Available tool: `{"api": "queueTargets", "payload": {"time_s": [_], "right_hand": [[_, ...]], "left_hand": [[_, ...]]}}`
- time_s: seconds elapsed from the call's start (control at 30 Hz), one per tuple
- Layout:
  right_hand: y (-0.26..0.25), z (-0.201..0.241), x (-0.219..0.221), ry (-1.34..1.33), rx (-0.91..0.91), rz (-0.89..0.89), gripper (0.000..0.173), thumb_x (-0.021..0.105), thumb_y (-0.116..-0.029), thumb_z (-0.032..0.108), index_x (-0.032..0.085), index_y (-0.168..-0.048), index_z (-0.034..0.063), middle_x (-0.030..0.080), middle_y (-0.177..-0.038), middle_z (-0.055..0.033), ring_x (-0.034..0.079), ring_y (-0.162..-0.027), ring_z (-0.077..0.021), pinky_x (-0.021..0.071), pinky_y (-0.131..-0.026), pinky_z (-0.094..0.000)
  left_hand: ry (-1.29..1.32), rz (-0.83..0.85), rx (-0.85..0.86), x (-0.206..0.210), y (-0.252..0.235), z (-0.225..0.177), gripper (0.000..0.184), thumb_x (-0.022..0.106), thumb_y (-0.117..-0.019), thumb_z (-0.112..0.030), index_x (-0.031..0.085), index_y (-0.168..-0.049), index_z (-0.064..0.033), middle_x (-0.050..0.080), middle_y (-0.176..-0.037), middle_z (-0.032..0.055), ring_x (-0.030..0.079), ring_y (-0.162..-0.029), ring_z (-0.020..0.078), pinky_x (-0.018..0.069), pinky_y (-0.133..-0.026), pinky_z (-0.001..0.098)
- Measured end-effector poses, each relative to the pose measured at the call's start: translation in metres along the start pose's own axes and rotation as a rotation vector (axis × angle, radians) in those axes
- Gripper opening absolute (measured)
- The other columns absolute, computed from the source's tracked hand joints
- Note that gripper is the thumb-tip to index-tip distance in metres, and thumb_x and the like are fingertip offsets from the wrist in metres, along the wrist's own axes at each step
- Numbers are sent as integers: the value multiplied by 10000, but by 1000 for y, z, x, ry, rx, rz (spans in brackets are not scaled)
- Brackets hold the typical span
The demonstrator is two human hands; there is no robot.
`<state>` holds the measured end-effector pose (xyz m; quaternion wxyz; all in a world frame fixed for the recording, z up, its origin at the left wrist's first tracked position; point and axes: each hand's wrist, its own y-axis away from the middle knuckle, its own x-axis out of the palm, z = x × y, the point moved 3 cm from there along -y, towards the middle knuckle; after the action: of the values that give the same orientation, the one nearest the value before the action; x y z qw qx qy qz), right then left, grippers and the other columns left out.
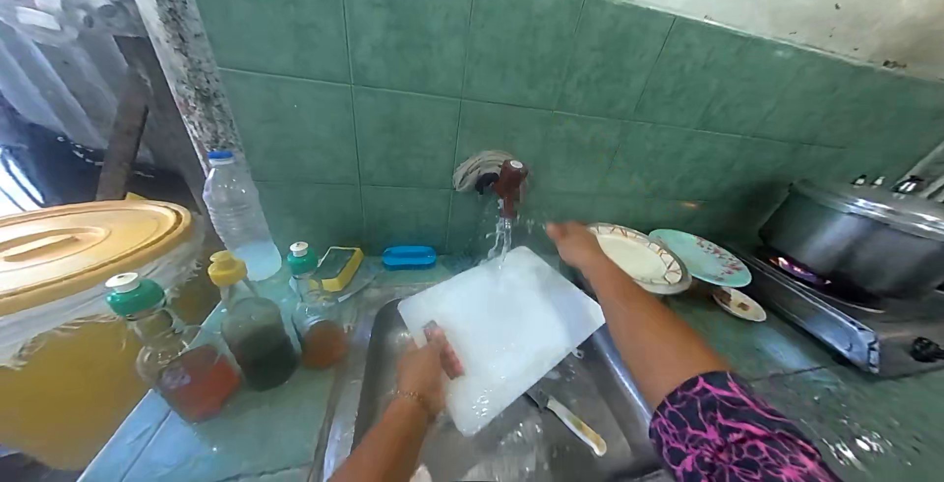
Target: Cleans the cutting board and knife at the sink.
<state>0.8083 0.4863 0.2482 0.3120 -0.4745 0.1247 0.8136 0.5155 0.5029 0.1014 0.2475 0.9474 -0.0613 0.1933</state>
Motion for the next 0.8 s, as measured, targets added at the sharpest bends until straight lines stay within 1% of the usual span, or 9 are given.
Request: {"api": "queueTargets", "payload": {"time_s": [0.1, 0.3, 0.37, 0.4, 0.43, 0.5, 0.6, 0.7, 0.8], "right_hand": [[46, -98, 60, 2, 323, 63, 651, 494, -1052, 518, 596, -1334, -59, 600, -1346, -310, 551, -1305, -458, 414, -1091, -635], [116, -146, 139, -1213, 736, 2, 526, 313, -1126, 438, 479, -1443, 52, 593, -1306, -221, 627, -1124, -334, 543, -905, -526], [124, -143, 144, -1263, 737, -11, 499, 318, -1131, 407, 473, -1436, 43, 592, -1288, -217, 628, -1108, -323, 550, -892, -512], [125, -140, 144, -1255, 723, -47, 491, 327, -1134, 387, 480, -1427, 24, 593, -1282, -225, 629, -1106, -323, 550, -897, -513], [126, -136, 143, -1234, 698, -90, 486, 335, -1135, 369, 497, -1404, -2, 600, -1259, -236, 633, -1089, -324, 550, -892, -511], [127, -131, 138, -1180, 634, -129, 487, 370, -1129, 352, 541, -1361, -40, 634, -1207, -250, 666, -1044, -316, 569, -880, -495], [132, -130, 133, -1188, 579, -110, 407, 466, -1108, 293, 569, -1330, -33, 669, -1118, -231, 698, -943, -296, 600, -798, -470], [144, -127, 136, -1239, 583, -130, 363, 484, -1103, 247, 574, -1315, -34, 671, -1097, -228, 699, -925, -294, 603, -788, -469], [155, -113, 138, -1251, 587, -144, 363, 484, -1103, 252, 598, -1284, -42, 683, -1056, -219, 704, -890, -283, 606, -773, -461]], "left_hand": [[-114, 32, 32, 3, -3, -16, 166, 530, -1073, -131, 544, -1123, 27, 558, -644, 78, 572, -471, 156, 539, -462, 301], [-737, 94, 124, 7, -23, -47, 343, 566, -1072, -237, 513, -1278, 32, 614, -767, 120, 627, -552, 182, 587, -571, 345], [-1088, 50, 208, 6, -34, -54, 563, 622, -1039, -333, 431, -1406, 50, 661, -998, 199, 705, -755, 246, 612, -736, 404], [-1220, 42, 240, 8, -39, -56, 686, 629, -1030, -367, 354, -1478, 74, 631, -1213, 274, 699, -1002, 340, 569, -915, 485], [-1327, 54, 264, 11, -42, -56, 797, 603, -1037, -390, 224, -1548, 91, 515, -1410, 328, 608, -1229, 418, 480, -1061, 538], [-1533, 57, 277, 20, -47, -53, 898, 517, -1055, -476, 61, -1600, 72, 332, -1556, 360, 506, -1346, 485, 434, -1106, 567], [-1777, 21, 283, 39, -55, -40, 918, 436, -1026, -637, 130, -1634, -22, 230, -1609, 361, 417, -1400, 526, 428, -1067, 641], [-1861, 81, 374, 64, -68, -18, 976, 357, -995, -729, 136, -1642, -33, -9, -1681, 316, 2, -1553, 515, 7, -1145, 803], [-1853, 240, 466, 110, -74, 10, 960, 358, -988, -738, 160, -1648, -69, 3, -1698, 274, -43, -1554, 511, -48, -1131, 816]]}}
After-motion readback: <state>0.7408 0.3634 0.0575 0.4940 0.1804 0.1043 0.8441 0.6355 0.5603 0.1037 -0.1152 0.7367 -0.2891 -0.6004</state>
